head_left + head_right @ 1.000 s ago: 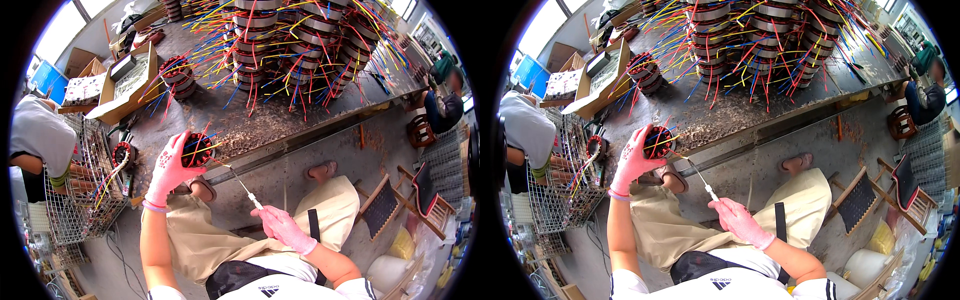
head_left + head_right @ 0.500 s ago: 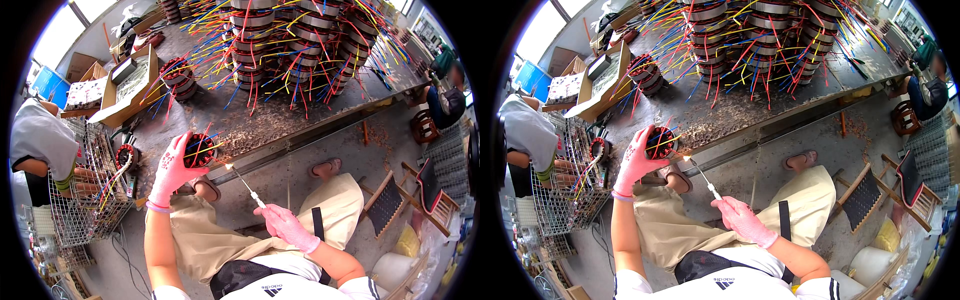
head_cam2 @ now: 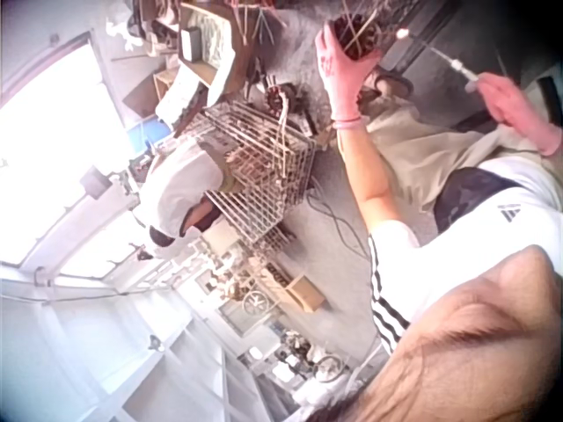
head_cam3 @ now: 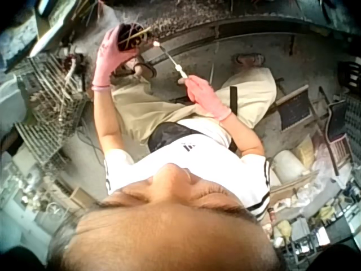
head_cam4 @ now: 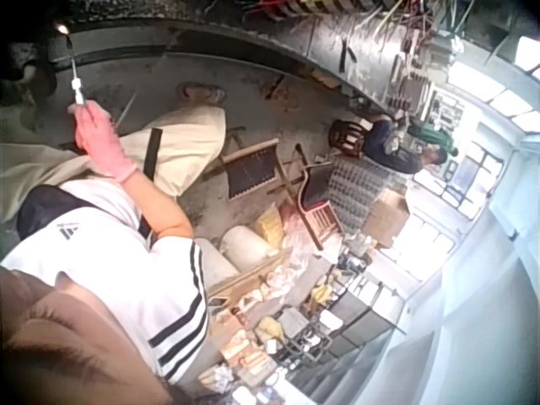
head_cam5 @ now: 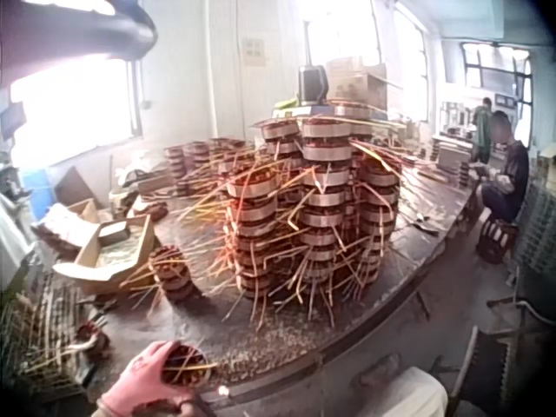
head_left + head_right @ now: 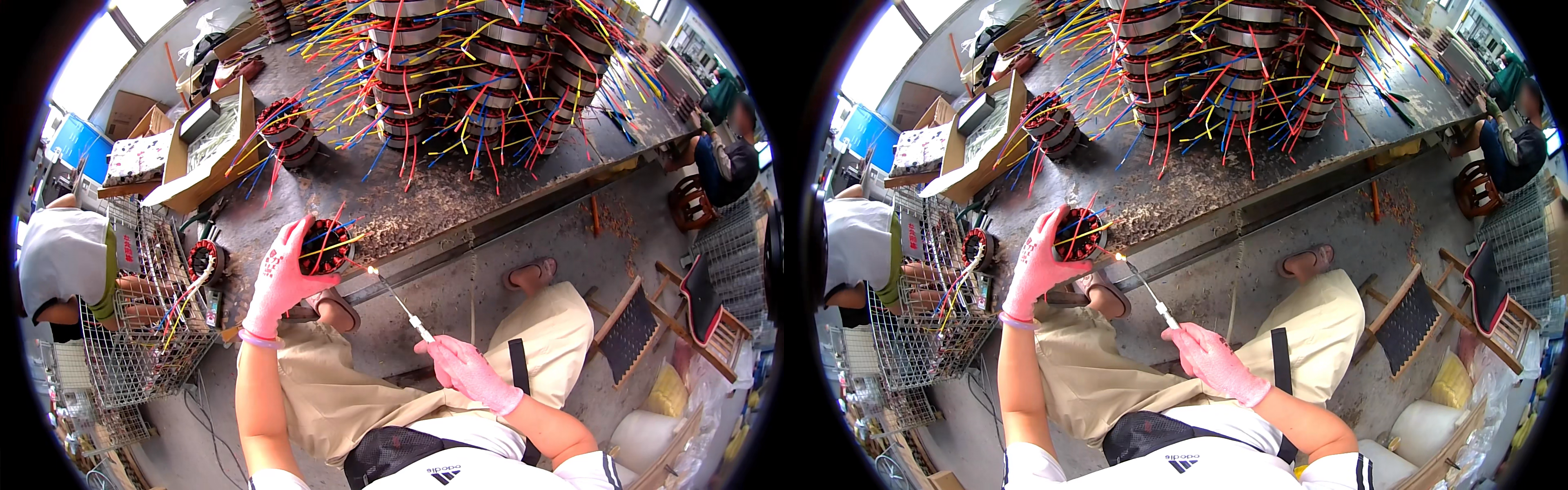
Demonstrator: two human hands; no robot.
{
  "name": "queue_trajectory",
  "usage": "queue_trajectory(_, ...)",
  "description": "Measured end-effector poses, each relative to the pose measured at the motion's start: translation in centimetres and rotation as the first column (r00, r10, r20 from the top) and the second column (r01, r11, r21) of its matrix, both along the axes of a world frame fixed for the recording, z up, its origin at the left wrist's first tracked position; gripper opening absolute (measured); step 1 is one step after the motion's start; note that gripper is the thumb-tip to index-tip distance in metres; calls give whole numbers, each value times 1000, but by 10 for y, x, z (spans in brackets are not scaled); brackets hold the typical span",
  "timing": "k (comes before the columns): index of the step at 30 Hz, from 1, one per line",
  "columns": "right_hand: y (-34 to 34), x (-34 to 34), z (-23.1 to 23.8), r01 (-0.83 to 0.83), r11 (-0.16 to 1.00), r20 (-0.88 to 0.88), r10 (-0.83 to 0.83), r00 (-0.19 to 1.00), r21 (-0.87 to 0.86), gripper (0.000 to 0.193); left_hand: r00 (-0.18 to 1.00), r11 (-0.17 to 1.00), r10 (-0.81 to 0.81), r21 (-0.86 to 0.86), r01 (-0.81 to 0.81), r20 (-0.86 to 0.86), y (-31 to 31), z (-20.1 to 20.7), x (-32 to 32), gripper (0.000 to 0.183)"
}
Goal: The person strips the insulation from the ends of colorful wires on multiple motor stators using a small handheld tool, handling the stators one by one from a large stack on the table and placing them aside after processing.
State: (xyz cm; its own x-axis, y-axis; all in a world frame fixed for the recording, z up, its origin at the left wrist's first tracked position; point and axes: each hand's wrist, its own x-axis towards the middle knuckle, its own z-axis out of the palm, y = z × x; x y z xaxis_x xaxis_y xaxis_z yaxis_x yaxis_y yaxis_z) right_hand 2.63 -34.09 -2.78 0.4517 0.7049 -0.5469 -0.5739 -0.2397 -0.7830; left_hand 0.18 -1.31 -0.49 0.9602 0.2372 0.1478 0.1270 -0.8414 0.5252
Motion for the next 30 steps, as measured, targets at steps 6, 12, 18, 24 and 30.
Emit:
queue_trajectory(6, 0, 2, 7, -8, 1000, 30, 8, 1000, -11, 29, 1000, 1000, -4, -1, 4, -1, -1, 0, 1, 98)
queue_trajectory(12, 0, 2, 7, -3, 1000, 18, 4, 1000, -30, 29, 1000, 1000, -10, 4, 10, 4, 0, -3, 0, 97)
queue_trajectory(18, 1, 2, 9, -4, 1000, 13, 4, 1000, -21, 30, 1000, 1000, -15, 3, 15, 12, 2, -6, -1, 98)
queue_trajectory(24, 0, 2, 8, 8, 1000, -9, -8, 1000, -12, 31, 1000, 1000, -10, 3, 10, -1, 1, -5, 0, 99)
queue_trajectory(30, 1, 3, 11, -6, 1000, 25, 6, 1000, -29, 27, 1000, 1000, -17, 9, 17, 4, 2, -6, -1, 99)
